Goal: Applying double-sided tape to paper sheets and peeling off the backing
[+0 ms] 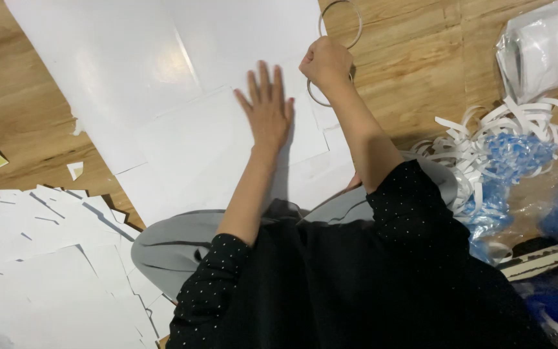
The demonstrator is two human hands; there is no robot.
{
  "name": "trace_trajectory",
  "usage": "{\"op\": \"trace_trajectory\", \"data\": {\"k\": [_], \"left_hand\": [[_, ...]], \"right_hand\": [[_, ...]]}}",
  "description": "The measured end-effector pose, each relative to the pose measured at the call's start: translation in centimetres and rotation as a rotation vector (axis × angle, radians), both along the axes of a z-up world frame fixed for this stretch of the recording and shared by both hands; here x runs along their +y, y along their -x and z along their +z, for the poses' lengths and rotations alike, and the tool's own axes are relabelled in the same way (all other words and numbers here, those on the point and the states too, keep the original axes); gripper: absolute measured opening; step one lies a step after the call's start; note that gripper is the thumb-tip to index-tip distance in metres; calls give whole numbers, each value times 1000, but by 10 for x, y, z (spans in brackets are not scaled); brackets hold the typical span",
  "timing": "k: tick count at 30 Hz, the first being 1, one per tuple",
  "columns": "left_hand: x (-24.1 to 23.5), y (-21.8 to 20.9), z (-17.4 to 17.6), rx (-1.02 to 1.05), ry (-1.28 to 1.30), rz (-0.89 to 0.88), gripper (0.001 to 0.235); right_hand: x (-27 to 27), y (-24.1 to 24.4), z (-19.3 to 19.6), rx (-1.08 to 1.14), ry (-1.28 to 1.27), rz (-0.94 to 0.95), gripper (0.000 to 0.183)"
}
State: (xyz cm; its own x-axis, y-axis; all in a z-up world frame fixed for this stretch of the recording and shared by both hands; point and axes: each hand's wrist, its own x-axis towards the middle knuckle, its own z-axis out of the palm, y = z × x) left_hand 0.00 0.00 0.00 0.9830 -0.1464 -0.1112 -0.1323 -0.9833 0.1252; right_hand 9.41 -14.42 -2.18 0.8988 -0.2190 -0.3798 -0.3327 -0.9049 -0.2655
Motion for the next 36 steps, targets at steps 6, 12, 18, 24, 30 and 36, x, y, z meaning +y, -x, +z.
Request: {"op": "trace_trajectory", "data": {"k": [6, 12, 18, 24, 30, 36], "left_hand": [[-21, -15, 21, 165, -56, -223, 69], [-24, -16, 24, 185, -168, -241, 77], [-17, -17, 18, 307, 39, -244, 95], [2, 58, 62, 333, 71, -297, 104], [33, 150, 32, 123, 133, -195, 69], [52, 167, 5, -40, 124, -170, 64]], "right_hand": [[0, 4, 9, -73, 12, 257, 17], [24, 24, 22, -906, 808, 793, 31], [-5, 33, 78, -34, 132, 156, 41], [-20, 126, 130, 227, -186, 176, 57], [5, 199, 79, 281, -43, 334, 41], [-4, 198, 91, 288, -120, 183, 45]]}}
